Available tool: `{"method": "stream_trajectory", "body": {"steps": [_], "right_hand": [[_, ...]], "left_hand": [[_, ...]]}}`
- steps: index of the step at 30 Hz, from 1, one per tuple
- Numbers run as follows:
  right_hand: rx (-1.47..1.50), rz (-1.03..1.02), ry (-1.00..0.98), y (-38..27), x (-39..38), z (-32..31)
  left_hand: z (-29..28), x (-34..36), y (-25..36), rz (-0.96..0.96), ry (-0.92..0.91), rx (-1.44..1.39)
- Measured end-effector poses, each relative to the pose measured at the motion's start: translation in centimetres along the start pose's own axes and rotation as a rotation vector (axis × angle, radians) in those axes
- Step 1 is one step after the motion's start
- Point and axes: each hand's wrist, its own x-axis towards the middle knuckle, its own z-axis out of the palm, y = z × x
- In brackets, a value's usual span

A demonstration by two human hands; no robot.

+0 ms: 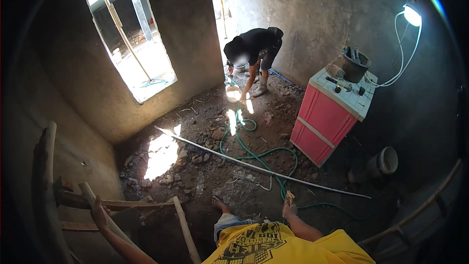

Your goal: The person smooths the edges of a doorway opening with a hand tool, gathers material from a bucket on the ground, and applies the mixture along the wall corner.

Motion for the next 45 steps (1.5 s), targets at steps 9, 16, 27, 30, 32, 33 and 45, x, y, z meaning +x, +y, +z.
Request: {"method": "stream_trajectory", "body": {"steps": [9,16,27,30,32,33,45], "right_hand": [[0.028,-0.042,-0.019,1.3,1.7,0.6],[0.034,-0.028,0.033,1.1,1.5,0.7],[0.066,-0.048,0.045,2.4,3.1,1.8],[0.07,-0.015,0.024,1.3,1.2,0.9],[0.06,0.007,-0.041,-1.8,-3.3,-1.6],[0.061,0.035,-0.089,-2.7,-4.6,-2.7],[0.123,-0.005,0.045,-0.3,-1.1,-0.3]], "left_hand": [[0.3,-0.1,-0.1,0.033,0.022,0.024],[-0.1,0.6,-0.3,-0.028,-0.027,0.077],[-0.1,0.9,-0.5,-0.018,0.001,0.038],[0.2,0.0,0.1,0.002,-0.011,0.051],[-0.3,-0.2,0.0,-0.01,0.013,0.072],[-0.1,-0.1,0.1,-0.019,0.017,0.085],[0.4,-0.4,0.1,-0.013,0.036,0.082]]}}
